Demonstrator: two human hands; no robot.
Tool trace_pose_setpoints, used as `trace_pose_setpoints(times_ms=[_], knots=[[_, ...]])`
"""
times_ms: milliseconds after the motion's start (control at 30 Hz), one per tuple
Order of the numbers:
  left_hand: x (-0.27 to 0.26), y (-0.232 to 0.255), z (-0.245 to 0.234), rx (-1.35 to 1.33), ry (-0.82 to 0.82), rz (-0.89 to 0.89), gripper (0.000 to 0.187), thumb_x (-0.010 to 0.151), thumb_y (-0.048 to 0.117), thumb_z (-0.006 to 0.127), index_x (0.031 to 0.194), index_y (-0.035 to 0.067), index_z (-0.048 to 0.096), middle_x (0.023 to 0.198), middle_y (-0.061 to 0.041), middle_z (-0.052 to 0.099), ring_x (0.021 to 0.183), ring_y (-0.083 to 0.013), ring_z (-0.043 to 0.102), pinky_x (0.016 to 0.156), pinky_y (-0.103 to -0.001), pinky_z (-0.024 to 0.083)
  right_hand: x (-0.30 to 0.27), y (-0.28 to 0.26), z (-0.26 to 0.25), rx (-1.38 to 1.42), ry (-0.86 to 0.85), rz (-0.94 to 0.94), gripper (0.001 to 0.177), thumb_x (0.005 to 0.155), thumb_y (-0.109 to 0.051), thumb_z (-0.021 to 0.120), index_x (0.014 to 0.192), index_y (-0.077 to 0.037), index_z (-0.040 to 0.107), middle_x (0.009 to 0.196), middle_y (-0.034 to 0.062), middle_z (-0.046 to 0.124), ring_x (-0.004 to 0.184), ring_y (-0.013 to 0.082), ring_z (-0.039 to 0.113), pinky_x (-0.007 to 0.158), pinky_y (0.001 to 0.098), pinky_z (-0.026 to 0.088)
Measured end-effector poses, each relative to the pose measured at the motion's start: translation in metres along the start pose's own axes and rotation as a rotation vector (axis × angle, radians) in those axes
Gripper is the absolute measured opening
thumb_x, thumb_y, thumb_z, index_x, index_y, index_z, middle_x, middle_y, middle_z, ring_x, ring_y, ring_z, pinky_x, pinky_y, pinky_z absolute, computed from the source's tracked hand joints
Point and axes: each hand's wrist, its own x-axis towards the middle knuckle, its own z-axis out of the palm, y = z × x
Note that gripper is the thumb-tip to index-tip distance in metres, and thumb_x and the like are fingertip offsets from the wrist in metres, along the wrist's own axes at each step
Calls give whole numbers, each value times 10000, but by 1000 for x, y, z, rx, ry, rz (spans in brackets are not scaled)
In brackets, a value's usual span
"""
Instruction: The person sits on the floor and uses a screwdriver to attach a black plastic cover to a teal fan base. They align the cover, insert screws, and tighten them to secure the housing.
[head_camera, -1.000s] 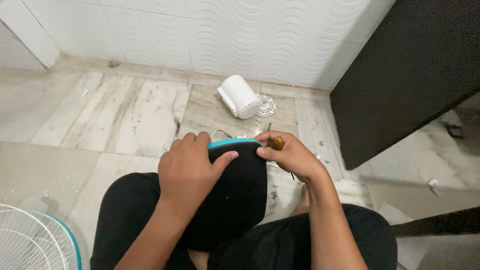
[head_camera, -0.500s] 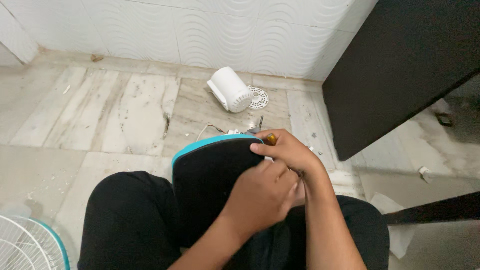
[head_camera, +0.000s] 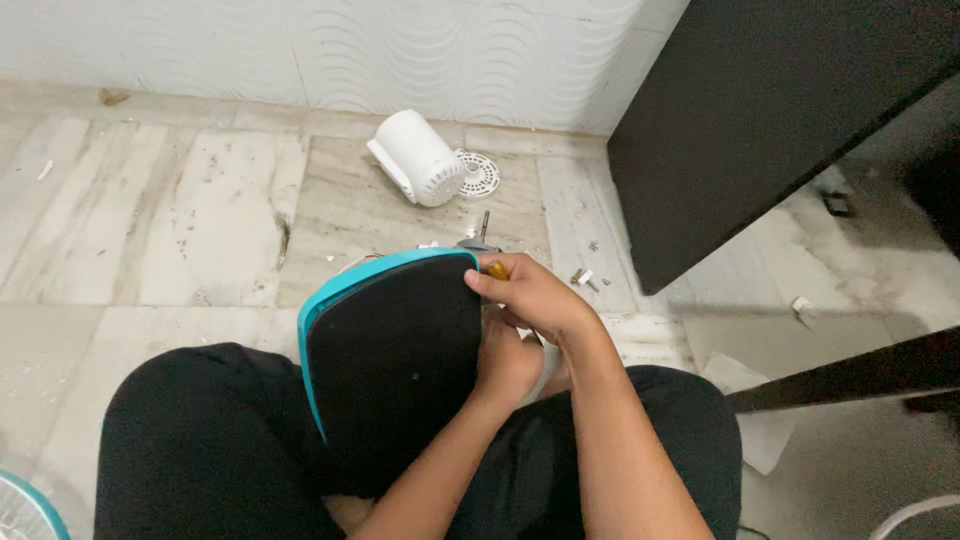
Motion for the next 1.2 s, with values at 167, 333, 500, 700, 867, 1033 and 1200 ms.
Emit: trace_pose_setpoints(times_ms=[167,333,500,700,867,1033,1200], knots=[[25,-4,12,-24,-38,-250,311,982,221,534,1164,-5,649,1129,-188,757,1084,-285,756,898,-438,558,2,-2,7,-61,-26,-171,289,956,-242,713,1110,0,754,963,-5,735,827,65,614,735,235,509],[50,-48,29,83,157,115,385,965,240,620,1275,19,561,1226,-147,667,1165,-271,657,944,-416,511,4,-10,14,-227,36,-263,286,910,-227,747,1082,0,772,965,9,764,899,91,654,879,277,535],[99,-112,71,-786,-177,144,314,1085,216,558,1333,24,553,1152,-89,613,1070,-220,593,926,-375,491,5,-24,12,-320,100,-276,320,860,-234,783,1107,-31,781,975,30,784,904,110,679,863,296,550],[159,-108,80,-1222,-242,-86,326,1051,266,477,1237,18,579,1065,-55,621,987,-158,615,899,-296,518,12,-39,-24,-472,155,-202,347,860,-238,764,1174,-90,779,971,80,766,913,145,697,859,302,548],[181,-58,63,-581,91,-398,261,966,132,557,1198,43,637,931,-71,651,750,-134,606,604,-292,473,33,-39,-112,-489,401,122,357,969,-222,709,1310,-128,755,984,186,795,685,225,555,589,380,401],[191,-41,49,-628,120,-486,260,964,92,537,1206,39,615,928,-71,644,726,-154,630,577,-294,492,62,16,-205,-310,611,9,274,883,-134,729,1124,-5,743,906,71,752,716,136,736,450,250,396],[202,-40,58,-753,45,-505,280,940,85,547,1211,42,603,934,-66,653,778,-174,680,642,-304,533,82,101,-261,-111,864,168,202,849,-81,747,1029,5,714,835,93,726,678,182,716,454,302,317]])
